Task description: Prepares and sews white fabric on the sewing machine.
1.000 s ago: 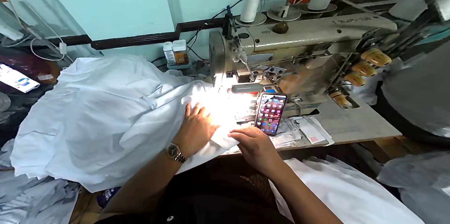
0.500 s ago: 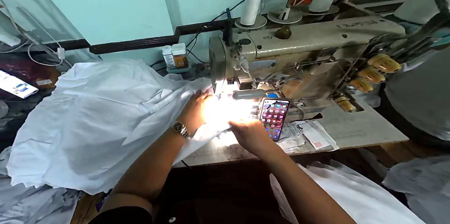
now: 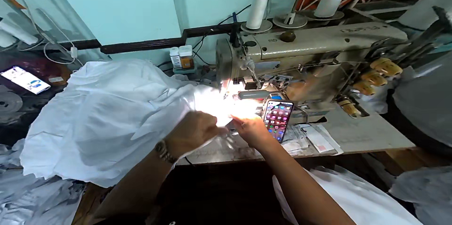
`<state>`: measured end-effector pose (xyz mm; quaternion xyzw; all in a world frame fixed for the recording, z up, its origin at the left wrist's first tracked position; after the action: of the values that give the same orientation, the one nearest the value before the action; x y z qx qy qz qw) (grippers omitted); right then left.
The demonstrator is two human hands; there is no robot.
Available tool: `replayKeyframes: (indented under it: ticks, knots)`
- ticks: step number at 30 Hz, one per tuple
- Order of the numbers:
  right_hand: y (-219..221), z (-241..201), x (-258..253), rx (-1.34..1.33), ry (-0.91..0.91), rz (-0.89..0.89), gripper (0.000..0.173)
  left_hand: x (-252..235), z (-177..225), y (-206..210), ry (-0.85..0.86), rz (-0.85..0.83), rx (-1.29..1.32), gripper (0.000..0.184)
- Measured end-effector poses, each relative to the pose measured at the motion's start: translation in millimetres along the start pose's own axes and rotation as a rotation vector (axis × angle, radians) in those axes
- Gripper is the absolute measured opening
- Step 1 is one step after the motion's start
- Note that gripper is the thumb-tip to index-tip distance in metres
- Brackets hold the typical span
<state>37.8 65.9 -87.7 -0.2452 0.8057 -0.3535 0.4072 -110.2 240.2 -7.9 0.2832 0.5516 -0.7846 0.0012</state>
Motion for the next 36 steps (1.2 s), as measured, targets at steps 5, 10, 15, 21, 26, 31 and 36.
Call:
replayKeyframes:
  ticks: [5, 10, 15, 21, 26, 31, 36]
  knots:
    - [-3, -1, 2, 0.019, 0.007, -0.03, 0.027, 7, 61, 18, 0.297, -0.108, 0.209, 0.034]
    - [3, 1, 4, 0.032, 0.018, 0.006, 0.027, 8, 72, 30, 0.359, -0.057, 0.173, 0.028]
    - [8, 3, 8, 0.013, -0.04, 0.093, 0.025, 13, 80, 39, 0.363, -0.007, 0.239, 0.03]
    - [6, -7, 54, -0.201, -0.177, 0.082, 0.023, 19, 76, 39, 0.337, 0.057, 0.308, 0.027]
    - [-3, -17, 81, -0.295, -0.229, 0.08, 0.023, 21, 79, 51, 0.325, 0.047, 0.361, 0.026]
    - [3, -8, 35, -0.112, -0.146, 0.142, 0.019, 16, 86, 50, 0.321, 0.06, 0.42, 0.027]
    - [13, 5, 9, -0.038, -0.053, 0.186, 0.019, 18, 86, 46, 0.32, 0.079, 0.41, 0.028]
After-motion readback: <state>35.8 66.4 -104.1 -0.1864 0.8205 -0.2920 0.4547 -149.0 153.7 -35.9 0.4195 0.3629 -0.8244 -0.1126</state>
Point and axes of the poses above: each hand's wrist, its own x-axis away from the middle knuckle, its own y-axis out of the palm, z = x × y, the point moved 1 cm from there along -x, towards the middle knuckle, and after that the axes turned 5 degrees about y, right-handed, at the moved point
